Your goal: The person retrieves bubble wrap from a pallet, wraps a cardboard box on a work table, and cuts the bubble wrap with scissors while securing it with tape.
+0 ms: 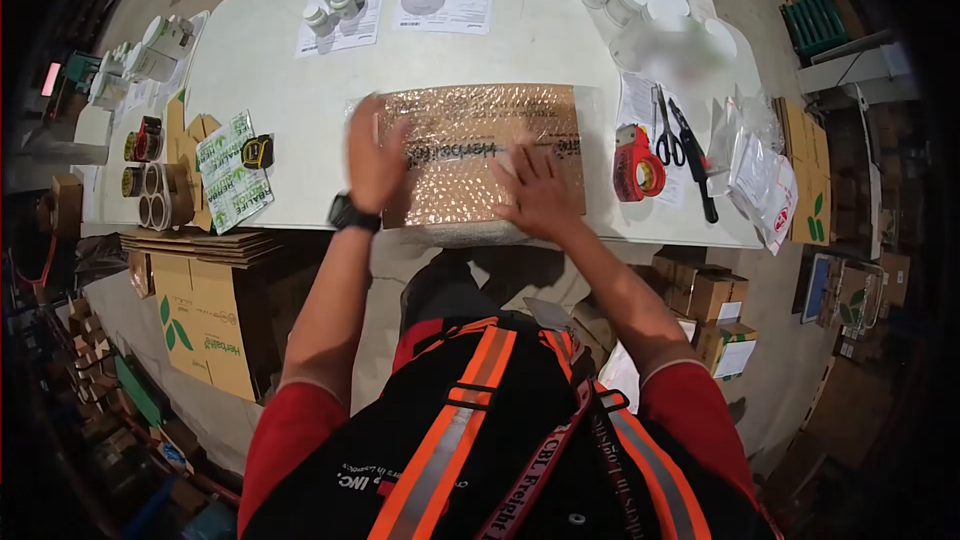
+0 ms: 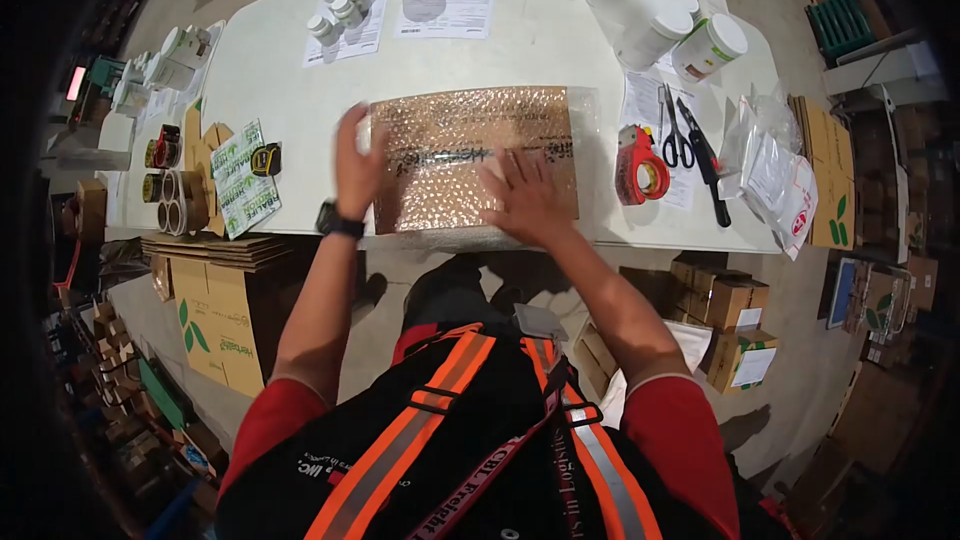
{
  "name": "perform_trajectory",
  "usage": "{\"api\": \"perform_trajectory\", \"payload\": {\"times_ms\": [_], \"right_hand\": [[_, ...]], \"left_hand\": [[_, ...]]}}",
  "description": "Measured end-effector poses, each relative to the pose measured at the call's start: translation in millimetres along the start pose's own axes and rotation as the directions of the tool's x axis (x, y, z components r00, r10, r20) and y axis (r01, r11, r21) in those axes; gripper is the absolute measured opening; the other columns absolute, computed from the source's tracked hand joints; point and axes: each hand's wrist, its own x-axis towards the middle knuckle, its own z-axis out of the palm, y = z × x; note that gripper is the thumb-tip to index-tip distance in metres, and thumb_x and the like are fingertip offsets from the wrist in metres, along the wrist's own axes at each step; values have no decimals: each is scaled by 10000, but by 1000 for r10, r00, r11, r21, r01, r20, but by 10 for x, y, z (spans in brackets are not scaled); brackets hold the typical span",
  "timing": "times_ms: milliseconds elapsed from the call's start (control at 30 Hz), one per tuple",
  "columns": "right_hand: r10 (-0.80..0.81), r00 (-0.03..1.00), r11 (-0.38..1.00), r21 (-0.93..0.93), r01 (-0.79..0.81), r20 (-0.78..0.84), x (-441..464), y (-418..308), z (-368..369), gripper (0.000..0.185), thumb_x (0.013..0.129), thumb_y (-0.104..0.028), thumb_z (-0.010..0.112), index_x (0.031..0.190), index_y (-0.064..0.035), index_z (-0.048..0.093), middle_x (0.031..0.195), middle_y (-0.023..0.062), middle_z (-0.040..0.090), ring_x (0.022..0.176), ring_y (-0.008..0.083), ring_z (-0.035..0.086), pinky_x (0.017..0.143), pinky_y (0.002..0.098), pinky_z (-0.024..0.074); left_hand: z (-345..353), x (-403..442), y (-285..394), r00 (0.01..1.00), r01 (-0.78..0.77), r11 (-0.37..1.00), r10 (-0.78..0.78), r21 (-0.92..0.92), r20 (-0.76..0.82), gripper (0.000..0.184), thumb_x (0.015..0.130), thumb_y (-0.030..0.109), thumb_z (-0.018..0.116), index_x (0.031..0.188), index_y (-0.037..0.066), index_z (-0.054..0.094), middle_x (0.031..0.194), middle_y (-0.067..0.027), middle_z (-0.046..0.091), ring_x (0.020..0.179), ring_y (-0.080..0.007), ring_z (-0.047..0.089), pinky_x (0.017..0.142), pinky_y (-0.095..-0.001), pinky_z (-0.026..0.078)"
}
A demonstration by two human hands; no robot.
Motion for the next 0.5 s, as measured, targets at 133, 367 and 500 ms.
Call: {"api": "perform_trajectory", "payload": {"times_ms": [133, 367, 500], "right_hand": [[-17, 999, 999, 44, 19, -39, -227, -188, 35, 705, 770, -544, 548, 1351, -190, 362, 1431, 164, 262, 1305, 358, 263, 1059, 542, 162], [47, 996, 890, 456, -8, -75, -789, -495, -94, 529, 774, -432, 621, 1163, -80, 551, 1219, 151, 512, 1152, 304, 463, 1003, 435, 313], [161, 982, 458, 873, -167, 103, -1132, -661, 245, 365, 831, -325, 597, 1025, -17, 618, 943, 134, 631, 888, 256, 601, 801, 350, 460]], "left_hand": [[1021, 376, 337, 882, -421, 876, 336, 234, 330, 537, 828, 397, 559, 1230, 50, 476, 1295, -207, 433, 1222, -374, 369, 1024, -490, 267], [1322, 122, 231, 773, -535, 775, 288, 337, 565, 693, 825, 549, 472, 1265, 18, 402, 1108, -179, 505, 1029, -305, 463, 916, -444, 313], [1245, -283, 305, 770, -555, 747, 296, 365, 566, 731, 839, 551, 443, 1330, 21, 334, 1261, -219, 423, 1184, -357, 372, 1011, -498, 244]]}}
